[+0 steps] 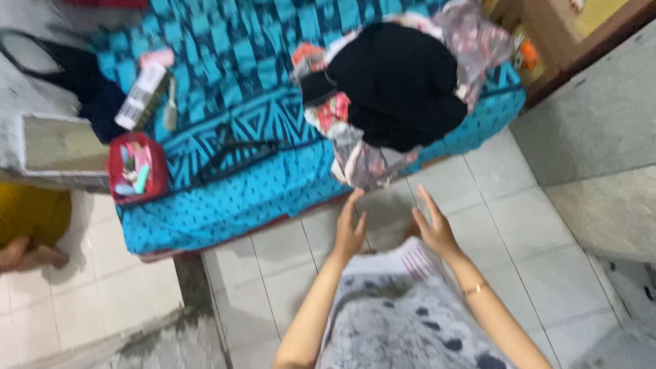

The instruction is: The person is putting a black shirt onto a hanger and buttoning it up.

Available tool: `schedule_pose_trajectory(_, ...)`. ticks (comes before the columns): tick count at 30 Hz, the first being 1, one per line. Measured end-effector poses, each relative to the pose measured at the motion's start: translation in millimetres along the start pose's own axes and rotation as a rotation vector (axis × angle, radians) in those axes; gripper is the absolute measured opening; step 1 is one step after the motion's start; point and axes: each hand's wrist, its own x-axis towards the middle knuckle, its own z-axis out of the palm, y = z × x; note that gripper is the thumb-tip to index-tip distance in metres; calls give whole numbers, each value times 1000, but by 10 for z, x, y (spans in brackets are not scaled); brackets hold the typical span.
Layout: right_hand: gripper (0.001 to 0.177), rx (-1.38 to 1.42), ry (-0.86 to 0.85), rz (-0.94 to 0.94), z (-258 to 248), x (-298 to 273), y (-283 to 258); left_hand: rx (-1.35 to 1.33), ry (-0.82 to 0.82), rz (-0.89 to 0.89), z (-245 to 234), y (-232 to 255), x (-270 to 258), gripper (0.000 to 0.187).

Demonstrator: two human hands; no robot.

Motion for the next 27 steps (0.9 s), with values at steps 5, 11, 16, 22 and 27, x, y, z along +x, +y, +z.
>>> schedule_pose_trajectory(5, 60, 51, -87, 37, -99, 661, -2, 12, 24, -136, 101, 73, 455, 56)
schedule_pose_trajectory(11, 61, 64, -208, -19, -282, 1843, 327, 21, 113, -182, 427, -490, 1240, 55)
schedule_pose_trajectory(16, 64, -4, -314, 71, -525, 2836, 624, 74, 178, -192, 636, -644, 2029, 53)
schedule_pose_trajectory(22, 64, -55, -403, 70, -430, 3542, 1247, 105, 250, -337, 886, -1132, 2457, 51)
schedule_pose_trajectory(27, 59, -243, -462, 15, -79, 3832, 1669, -154, 350, -588, 1076, -1832, 2547, 48)
